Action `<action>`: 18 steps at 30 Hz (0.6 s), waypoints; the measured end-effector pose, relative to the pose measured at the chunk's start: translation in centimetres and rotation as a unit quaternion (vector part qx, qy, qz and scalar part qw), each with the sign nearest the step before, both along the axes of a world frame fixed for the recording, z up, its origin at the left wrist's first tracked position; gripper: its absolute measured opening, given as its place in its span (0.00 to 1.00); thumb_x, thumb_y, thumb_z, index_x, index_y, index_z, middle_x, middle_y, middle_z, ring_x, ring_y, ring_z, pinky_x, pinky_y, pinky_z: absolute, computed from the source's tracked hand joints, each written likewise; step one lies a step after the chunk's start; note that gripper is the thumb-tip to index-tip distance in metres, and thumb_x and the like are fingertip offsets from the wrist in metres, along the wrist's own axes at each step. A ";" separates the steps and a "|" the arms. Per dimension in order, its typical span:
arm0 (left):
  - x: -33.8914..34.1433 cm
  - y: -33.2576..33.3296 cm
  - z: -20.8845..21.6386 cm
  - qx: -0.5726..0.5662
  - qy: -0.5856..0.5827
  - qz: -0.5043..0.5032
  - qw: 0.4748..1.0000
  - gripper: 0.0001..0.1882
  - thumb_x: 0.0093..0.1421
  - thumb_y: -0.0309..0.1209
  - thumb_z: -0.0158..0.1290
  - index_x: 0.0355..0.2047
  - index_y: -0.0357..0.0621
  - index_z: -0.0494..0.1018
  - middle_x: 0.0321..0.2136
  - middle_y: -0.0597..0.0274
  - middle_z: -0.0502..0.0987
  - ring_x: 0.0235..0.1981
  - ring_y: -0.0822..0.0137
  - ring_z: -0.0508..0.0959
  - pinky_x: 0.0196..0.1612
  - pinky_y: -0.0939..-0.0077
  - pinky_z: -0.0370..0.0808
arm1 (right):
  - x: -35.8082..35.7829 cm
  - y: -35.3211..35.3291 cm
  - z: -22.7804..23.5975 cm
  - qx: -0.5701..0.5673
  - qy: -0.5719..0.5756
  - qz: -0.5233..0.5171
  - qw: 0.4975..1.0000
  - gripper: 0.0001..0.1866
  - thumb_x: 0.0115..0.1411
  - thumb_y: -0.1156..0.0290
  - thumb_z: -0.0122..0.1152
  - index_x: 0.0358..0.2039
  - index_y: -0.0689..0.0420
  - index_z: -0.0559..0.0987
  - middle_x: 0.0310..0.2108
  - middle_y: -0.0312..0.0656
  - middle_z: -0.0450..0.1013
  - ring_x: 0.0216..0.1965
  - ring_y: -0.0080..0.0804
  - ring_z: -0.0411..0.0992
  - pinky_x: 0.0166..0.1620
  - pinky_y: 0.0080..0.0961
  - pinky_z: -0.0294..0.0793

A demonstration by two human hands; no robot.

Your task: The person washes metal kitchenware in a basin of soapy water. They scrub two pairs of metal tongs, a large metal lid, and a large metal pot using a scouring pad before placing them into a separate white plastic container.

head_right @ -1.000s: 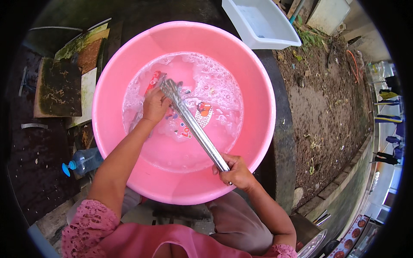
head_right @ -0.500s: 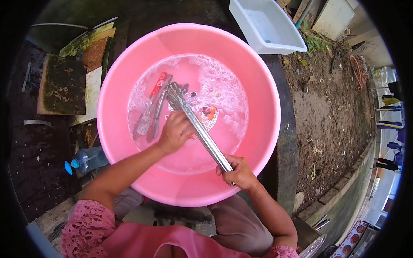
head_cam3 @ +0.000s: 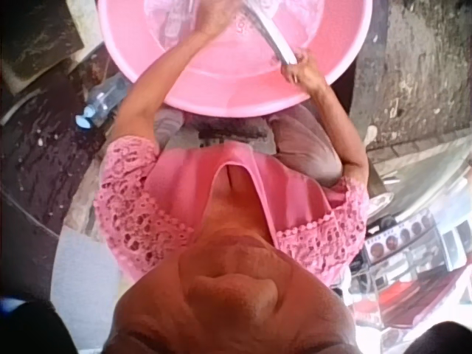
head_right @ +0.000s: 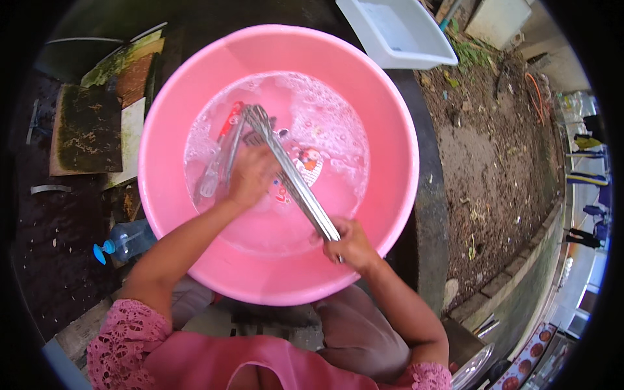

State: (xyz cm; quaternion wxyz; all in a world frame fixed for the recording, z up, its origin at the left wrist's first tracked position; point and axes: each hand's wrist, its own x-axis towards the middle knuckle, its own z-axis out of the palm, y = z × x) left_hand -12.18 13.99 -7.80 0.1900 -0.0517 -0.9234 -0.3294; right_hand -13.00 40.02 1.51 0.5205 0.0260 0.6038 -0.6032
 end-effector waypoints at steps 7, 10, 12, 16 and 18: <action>1.4 3.3 0.8 -0.049 0.092 -0.175 0.979 0.09 0.49 0.32 0.52 0.32 0.44 0.74 0.31 0.61 0.72 0.38 0.56 0.71 0.41 0.62 0.67 | -1.7 -1.0 -0.6 -0.009 -0.028 -0.037 0.999 0.21 0.42 0.85 0.52 0.40 0.67 0.74 0.28 0.41 0.73 0.18 0.20 0.66 0.18 0.16 0.63; 1.9 4.2 2.1 0.040 0.021 -0.125 0.991 0.10 0.47 0.31 0.53 0.32 0.45 0.74 0.31 0.60 0.72 0.37 0.56 0.71 0.40 0.63 0.67 | -2.4 -1.0 -1.5 0.002 -0.032 -0.030 0.999 0.20 0.42 0.84 0.52 0.39 0.66 0.74 0.28 0.39 0.72 0.20 0.19 0.66 0.18 0.16 0.63; 3.7 8.0 4.8 0.095 0.011 -0.115 0.989 0.10 0.48 0.31 0.53 0.32 0.45 0.73 0.32 0.58 0.72 0.38 0.56 0.71 0.42 0.62 0.68 | -2.4 -0.7 -2.5 0.007 -0.036 -0.035 0.999 0.20 0.41 0.84 0.52 0.39 0.66 0.74 0.29 0.39 0.72 0.21 0.19 0.66 0.18 0.16 0.63; 2.7 5.3 4.2 0.018 0.082 -0.223 0.971 0.12 0.53 0.32 0.52 0.38 0.44 0.74 0.37 0.57 0.73 0.41 0.58 0.71 0.47 0.63 0.68 | -2.1 -1.0 -1.8 -0.007 -0.031 -0.052 0.998 0.22 0.40 0.85 0.53 0.41 0.65 0.72 0.29 0.38 0.71 0.22 0.20 0.66 0.19 0.16 0.63; 1.0 1.8 1.1 -0.024 0.030 -0.160 0.986 0.14 0.53 0.32 0.52 0.40 0.45 0.73 0.37 0.57 0.73 0.41 0.58 0.72 0.47 0.62 0.68 | -2.2 -1.1 -2.0 0.017 -0.019 -0.054 0.998 0.23 0.40 0.85 0.53 0.42 0.63 0.72 0.29 0.38 0.70 0.23 0.20 0.66 0.19 0.16 0.63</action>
